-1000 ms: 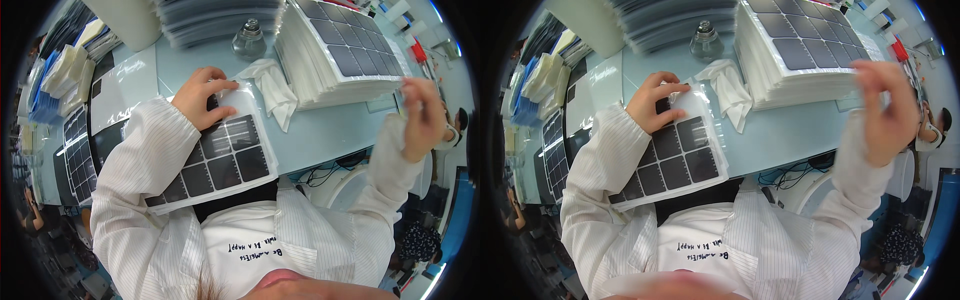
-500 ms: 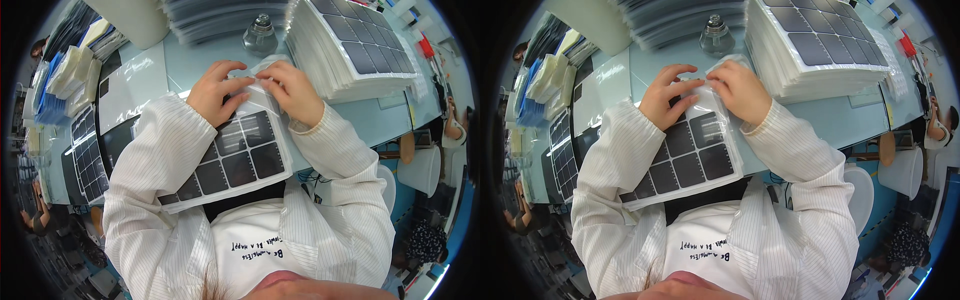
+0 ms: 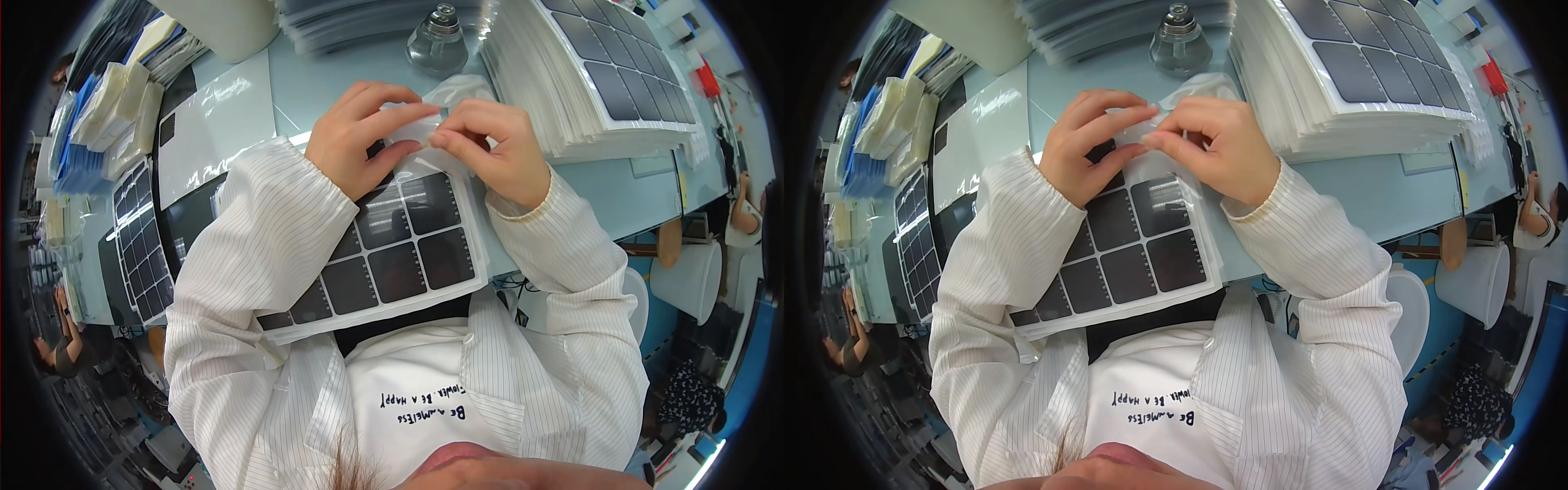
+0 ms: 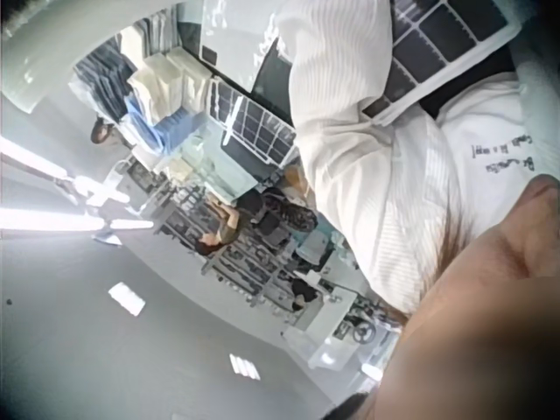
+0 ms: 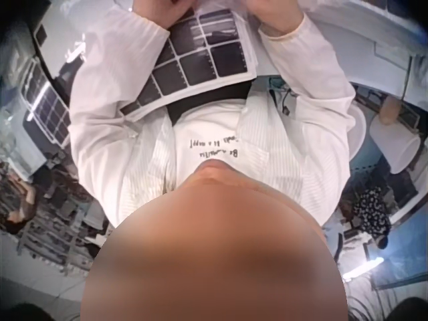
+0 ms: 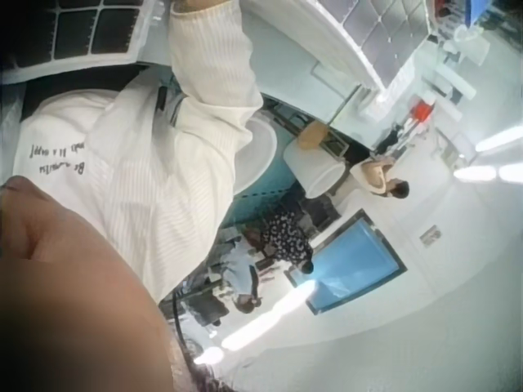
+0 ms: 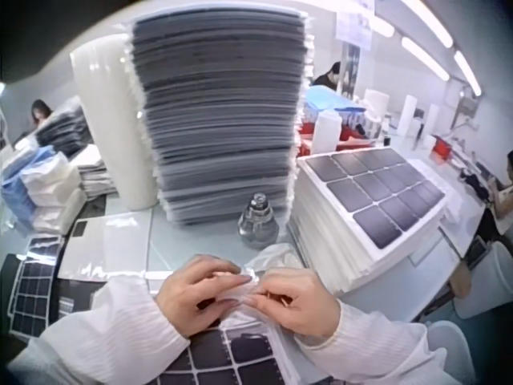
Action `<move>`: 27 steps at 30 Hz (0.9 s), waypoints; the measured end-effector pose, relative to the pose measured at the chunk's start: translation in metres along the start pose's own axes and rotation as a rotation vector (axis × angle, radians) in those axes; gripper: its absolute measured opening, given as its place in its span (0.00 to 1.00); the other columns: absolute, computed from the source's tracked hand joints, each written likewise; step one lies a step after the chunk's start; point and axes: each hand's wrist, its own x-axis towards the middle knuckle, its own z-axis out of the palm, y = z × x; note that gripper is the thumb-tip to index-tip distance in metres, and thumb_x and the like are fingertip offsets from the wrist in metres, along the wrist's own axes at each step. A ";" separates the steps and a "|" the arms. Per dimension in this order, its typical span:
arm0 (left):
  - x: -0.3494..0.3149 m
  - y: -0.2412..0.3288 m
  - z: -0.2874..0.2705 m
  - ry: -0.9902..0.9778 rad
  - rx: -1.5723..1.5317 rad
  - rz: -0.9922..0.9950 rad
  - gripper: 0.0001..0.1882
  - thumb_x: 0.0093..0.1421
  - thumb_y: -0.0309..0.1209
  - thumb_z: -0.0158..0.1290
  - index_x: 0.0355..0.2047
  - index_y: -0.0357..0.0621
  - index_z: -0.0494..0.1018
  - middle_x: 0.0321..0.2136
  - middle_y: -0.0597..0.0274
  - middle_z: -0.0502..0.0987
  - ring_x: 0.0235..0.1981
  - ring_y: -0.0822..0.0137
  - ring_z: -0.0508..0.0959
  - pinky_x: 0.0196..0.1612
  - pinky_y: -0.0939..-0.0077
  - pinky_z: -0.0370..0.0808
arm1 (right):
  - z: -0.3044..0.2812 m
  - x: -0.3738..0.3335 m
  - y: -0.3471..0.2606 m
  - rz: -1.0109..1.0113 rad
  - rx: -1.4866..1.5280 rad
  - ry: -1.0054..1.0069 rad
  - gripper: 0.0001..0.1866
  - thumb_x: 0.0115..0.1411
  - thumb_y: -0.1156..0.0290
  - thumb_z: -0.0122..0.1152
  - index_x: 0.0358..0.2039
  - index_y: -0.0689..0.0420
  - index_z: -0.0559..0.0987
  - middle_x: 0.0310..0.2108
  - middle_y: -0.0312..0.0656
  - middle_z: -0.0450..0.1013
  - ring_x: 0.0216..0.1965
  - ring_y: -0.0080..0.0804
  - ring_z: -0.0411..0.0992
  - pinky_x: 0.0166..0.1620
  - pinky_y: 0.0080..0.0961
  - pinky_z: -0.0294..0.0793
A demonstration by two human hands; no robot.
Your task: Inspecting and cleaning flexible solar panels using a wipe.
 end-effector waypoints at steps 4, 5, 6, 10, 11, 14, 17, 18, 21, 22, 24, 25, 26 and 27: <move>-0.001 -0.008 -0.005 -0.035 0.010 0.198 0.14 0.38 0.19 0.60 0.30 0.43 0.75 0.34 0.60 0.74 0.37 0.59 0.72 0.37 0.70 0.70 | 0.005 0.002 -0.003 0.302 0.356 0.102 0.07 0.55 0.72 0.57 0.26 0.63 0.76 0.22 0.33 0.71 0.22 0.16 0.64 0.25 0.12 0.62; -0.001 -0.007 -0.007 -0.036 0.013 0.201 0.14 0.38 0.19 0.60 0.30 0.43 0.75 0.34 0.60 0.74 0.37 0.59 0.72 0.37 0.70 0.70 | 0.006 0.002 0.002 0.299 0.356 0.104 0.07 0.55 0.72 0.57 0.26 0.63 0.76 0.22 0.33 0.71 0.22 0.16 0.64 0.25 0.12 0.62; 0.000 -0.006 -0.008 -0.045 0.000 0.226 0.13 0.38 0.19 0.60 0.28 0.43 0.75 0.33 0.60 0.74 0.36 0.59 0.72 0.37 0.69 0.70 | 0.007 0.002 0.011 0.291 0.321 0.089 0.07 0.55 0.72 0.58 0.27 0.63 0.76 0.23 0.33 0.71 0.22 0.14 0.65 0.26 0.11 0.62; 0.004 0.000 -0.014 -0.004 0.070 0.327 0.11 0.38 0.20 0.60 0.24 0.46 0.75 0.29 0.65 0.75 0.31 0.61 0.75 0.30 0.71 0.72 | 0.016 -0.001 0.022 0.367 0.245 -0.014 0.08 0.54 0.71 0.61 0.30 0.63 0.75 0.25 0.31 0.71 0.25 0.12 0.65 0.29 0.08 0.64; 0.004 0.003 -0.015 -0.005 0.075 0.333 0.11 0.38 0.20 0.60 0.24 0.46 0.75 0.29 0.65 0.75 0.31 0.61 0.75 0.30 0.71 0.72 | 0.017 -0.001 0.021 0.391 0.256 -0.006 0.08 0.54 0.71 0.60 0.29 0.62 0.75 0.25 0.31 0.71 0.26 0.11 0.65 0.29 0.08 0.64; 0.001 0.007 -0.019 0.046 0.034 0.280 0.11 0.38 0.20 0.60 0.25 0.44 0.75 0.29 0.63 0.75 0.29 0.61 0.76 0.28 0.71 0.72 | 0.020 -0.002 0.023 0.425 0.376 0.018 0.08 0.54 0.69 0.61 0.27 0.61 0.74 0.24 0.31 0.70 0.25 0.11 0.65 0.29 0.08 0.64; -0.003 0.008 -0.019 0.075 0.023 0.254 0.11 0.38 0.20 0.60 0.25 0.44 0.75 0.29 0.63 0.75 0.28 0.62 0.76 0.28 0.72 0.72 | 0.022 0.000 0.016 0.374 0.566 -0.036 0.10 0.54 0.67 0.61 0.24 0.59 0.72 0.20 0.29 0.68 0.21 0.11 0.63 0.25 0.08 0.60; -0.004 0.008 -0.020 0.051 0.043 0.282 0.10 0.39 0.20 0.59 0.25 0.44 0.75 0.30 0.63 0.75 0.29 0.62 0.76 0.28 0.72 0.72 | 0.021 -0.001 0.016 0.367 0.573 -0.046 0.10 0.54 0.67 0.61 0.24 0.59 0.72 0.20 0.29 0.68 0.21 0.11 0.63 0.25 0.08 0.60; -0.010 0.009 -0.022 0.048 0.099 0.302 0.10 0.39 0.20 0.60 0.25 0.44 0.75 0.30 0.62 0.75 0.29 0.62 0.76 0.28 0.73 0.73 | 0.014 -0.002 0.024 0.458 0.304 -0.121 0.12 0.53 0.64 0.62 0.21 0.58 0.73 0.13 0.27 0.63 0.15 0.11 0.57 0.18 0.12 0.51; -0.012 0.008 -0.023 0.070 0.126 0.305 0.10 0.40 0.21 0.60 0.25 0.44 0.75 0.30 0.62 0.75 0.30 0.62 0.76 0.29 0.73 0.73 | 0.014 -0.002 0.025 0.451 0.312 -0.132 0.12 0.53 0.64 0.62 0.21 0.58 0.73 0.13 0.27 0.63 0.15 0.11 0.57 0.18 0.12 0.51; -0.017 0.008 -0.024 0.058 0.101 0.257 0.10 0.39 0.21 0.60 0.25 0.44 0.75 0.31 0.63 0.75 0.30 0.62 0.76 0.29 0.73 0.73 | 0.013 -0.001 0.018 0.481 0.227 -0.235 0.13 0.52 0.64 0.63 0.18 0.58 0.74 0.12 0.27 0.63 0.14 0.12 0.57 0.18 0.12 0.52; -0.019 0.008 -0.024 0.047 0.064 0.219 0.10 0.39 0.21 0.60 0.25 0.45 0.75 0.31 0.63 0.75 0.30 0.63 0.76 0.29 0.73 0.73 | 0.016 -0.001 0.013 0.475 0.331 -0.182 0.14 0.52 0.64 0.63 0.16 0.59 0.73 0.12 0.28 0.63 0.14 0.13 0.57 0.18 0.12 0.52; -0.021 0.008 -0.024 0.052 0.072 0.211 0.10 0.39 0.21 0.60 0.25 0.45 0.75 0.31 0.63 0.75 0.30 0.63 0.76 0.29 0.73 0.73 | 0.018 0.000 0.013 0.469 0.333 -0.193 0.14 0.52 0.64 0.63 0.16 0.59 0.73 0.12 0.28 0.63 0.14 0.13 0.57 0.18 0.12 0.52; -0.023 0.009 -0.024 0.071 0.084 0.231 0.10 0.39 0.21 0.60 0.24 0.45 0.75 0.31 0.63 0.75 0.30 0.63 0.76 0.29 0.73 0.73 | 0.017 -0.001 0.013 0.473 0.320 -0.192 0.14 0.52 0.64 0.63 0.16 0.59 0.73 0.12 0.28 0.63 0.15 0.13 0.57 0.19 0.12 0.52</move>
